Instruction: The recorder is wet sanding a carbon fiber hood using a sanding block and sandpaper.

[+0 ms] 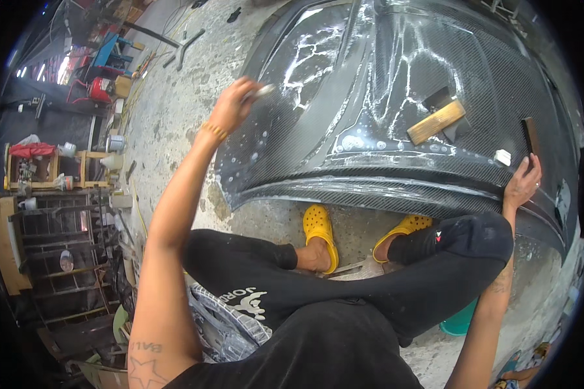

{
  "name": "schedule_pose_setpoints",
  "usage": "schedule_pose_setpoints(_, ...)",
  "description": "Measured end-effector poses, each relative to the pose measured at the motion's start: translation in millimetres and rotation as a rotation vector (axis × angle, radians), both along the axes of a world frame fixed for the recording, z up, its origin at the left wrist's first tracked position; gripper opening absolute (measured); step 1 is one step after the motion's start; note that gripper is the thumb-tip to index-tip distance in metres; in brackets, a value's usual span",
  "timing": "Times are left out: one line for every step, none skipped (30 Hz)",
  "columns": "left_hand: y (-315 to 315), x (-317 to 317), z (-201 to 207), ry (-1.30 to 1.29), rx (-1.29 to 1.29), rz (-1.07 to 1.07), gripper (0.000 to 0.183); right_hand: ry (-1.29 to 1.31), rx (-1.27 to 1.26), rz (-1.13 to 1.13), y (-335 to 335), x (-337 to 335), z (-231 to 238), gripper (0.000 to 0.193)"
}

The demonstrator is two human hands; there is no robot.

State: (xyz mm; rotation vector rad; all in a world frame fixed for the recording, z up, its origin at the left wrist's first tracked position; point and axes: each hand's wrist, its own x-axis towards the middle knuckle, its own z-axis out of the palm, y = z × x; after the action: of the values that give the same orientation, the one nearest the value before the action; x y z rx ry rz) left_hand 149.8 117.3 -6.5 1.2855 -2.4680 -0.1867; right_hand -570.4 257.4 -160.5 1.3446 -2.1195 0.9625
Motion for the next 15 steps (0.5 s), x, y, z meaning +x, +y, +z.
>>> schedule_pose_setpoints(-32.9,-26.4,-6.4,0.002,-0.036,-0.051,0.022,-0.007,-0.002,0.014,1.5,4.3,-0.1,0.036)
schedule_pose_setpoints(-67.8,-52.5,-15.7,0.018,-0.085,-0.092,0.022,0.001,-0.002,0.003,4.1,6.8,2.5,0.036)
schedule_pose_setpoints(-101.9,-75.0,-23.7,0.029,-0.132,-0.131,0.022,-0.003,-0.001,-0.009,4.2,11.7,3.2,0.036)
schedule_pose_setpoints(-134.5,-91.1,-29.3,-0.004,-0.126,-0.098,0.023,-0.035,-0.022,0.021,2.4,17.4,4.7,0.035)
schedule_pose_setpoints(-163.9,-104.3,-36.1,-0.024,-0.121,-0.063,0.025,-0.056,-0.043,0.053,-1.0,21.7,9.5,0.035)
schedule_pose_setpoints(-188.9,-120.1,-40.0,-0.038,-0.115,-0.023,0.026,-0.052,-0.044,0.043,-1.3,24.3,12.3,0.035)
schedule_pose_setpoints(-208.3,-127.4,-41.9,-0.056,-0.112,0.027,0.028,-0.049,-0.05,0.056,-4.8,30.5,13.4,0.034)
schedule_pose_setpoints(-221.1,-137.1,-45.8,-0.056,-0.108,0.022,0.028,-0.045,-0.049,0.063,-4.8,33.2,11.9,0.034)
schedule_pose_setpoints(-227.1,-152.5,-51.7,-0.092,-0.09,0.062,0.028,-0.038,-0.033,0.053,0.2,29.7,12.6,0.034)
schedule_pose_setpoints(-229.2,-161.8,-55.8,-0.133,-0.076,0.11,0.028,-0.048,-0.038,0.063,1.6,27.8,13.9,0.034)
schedule_pose_setpoints(-226.8,-165.5,-59.0,-0.057,-0.079,0.141,0.029,-0.062,-0.046,0.081,0.0,28.4,15.2,0.034)
schedule_pose_setpoints(-222.0,-166.3,-61.6,-0.019,-0.071,0.096,0.029,-0.064,-0.033,0.083,2.8,23.8,14.4,0.034)
schedule_pose_setpoints(-214.0,-161.1,-61.9,0.016,-0.068,0.059,0.029,-0.074,-0.028,0.078,2.8,18.4,13.2,0.034)
schedule_pose_setpoints(-196.7,-149.3,-64.0,0.039,-0.073,0.006,0.027,-0.086,-0.027,0.079,0.6,17.4,11.8,0.034)
schedule_pose_setpoints(-173.7,-142.2,-65.1,0.067,-0.081,-0.053,0.025,-0.089,-0.025,0.089,0.8,14.2,9.5,0.034)
